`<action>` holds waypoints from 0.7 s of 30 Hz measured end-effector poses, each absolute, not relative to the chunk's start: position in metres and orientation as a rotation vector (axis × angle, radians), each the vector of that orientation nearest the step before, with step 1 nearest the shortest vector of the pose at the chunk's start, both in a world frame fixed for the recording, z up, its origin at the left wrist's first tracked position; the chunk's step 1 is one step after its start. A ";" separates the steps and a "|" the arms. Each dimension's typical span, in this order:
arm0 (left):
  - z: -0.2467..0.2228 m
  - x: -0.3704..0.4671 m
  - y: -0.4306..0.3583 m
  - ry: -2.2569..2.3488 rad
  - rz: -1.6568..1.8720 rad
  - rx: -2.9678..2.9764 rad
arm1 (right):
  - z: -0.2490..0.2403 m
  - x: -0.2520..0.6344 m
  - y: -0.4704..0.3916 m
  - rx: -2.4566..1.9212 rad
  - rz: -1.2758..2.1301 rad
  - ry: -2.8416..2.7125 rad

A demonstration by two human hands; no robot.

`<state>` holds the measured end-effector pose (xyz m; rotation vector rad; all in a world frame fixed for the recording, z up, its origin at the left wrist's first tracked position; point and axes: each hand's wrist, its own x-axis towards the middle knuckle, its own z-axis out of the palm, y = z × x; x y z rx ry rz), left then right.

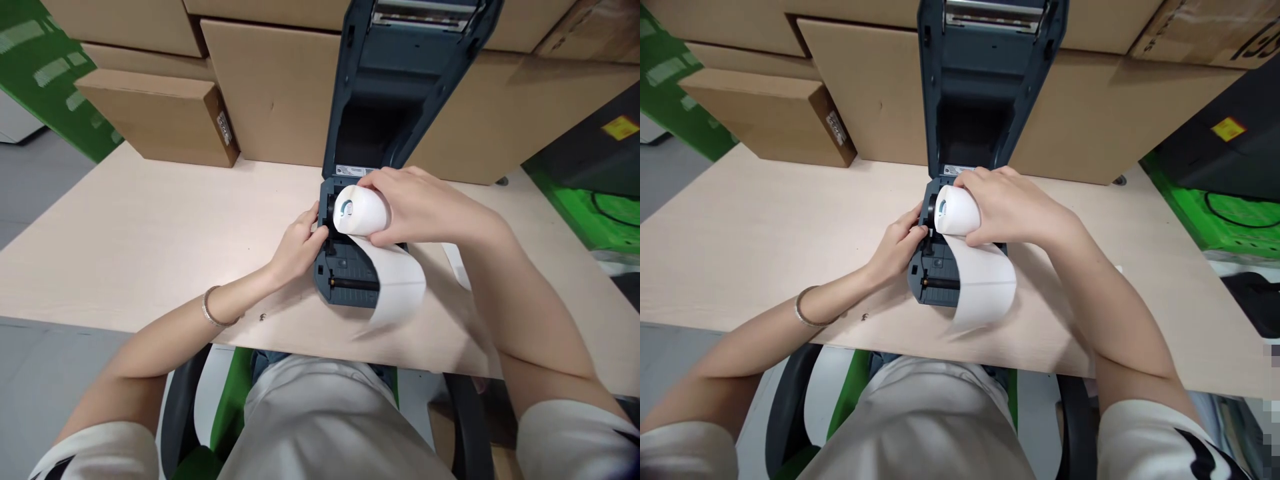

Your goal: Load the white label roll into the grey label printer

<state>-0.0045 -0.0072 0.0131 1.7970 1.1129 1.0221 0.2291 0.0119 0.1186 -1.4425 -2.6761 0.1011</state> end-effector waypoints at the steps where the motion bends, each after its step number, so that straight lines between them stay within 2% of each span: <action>1: 0.013 -0.004 -0.007 1.113 1.024 1.797 | 0.120 0.229 0.011 -1.454 0.082 -2.687; 6: 0.014 -0.005 -0.007 1.115 1.029 1.789 | 0.121 0.226 0.010 -1.467 0.005 -2.748; 14: 0.016 -0.004 -0.009 1.127 1.008 1.786 | 0.087 0.215 0.020 -1.487 -0.025 -2.788; 18: 0.015 -0.004 -0.009 1.108 1.019 1.792 | 0.089 0.218 -0.025 -1.405 -0.094 -2.677; 21: 0.013 -0.004 -0.008 1.106 1.038 1.791 | 0.089 0.217 -0.073 -1.344 -0.023 -2.691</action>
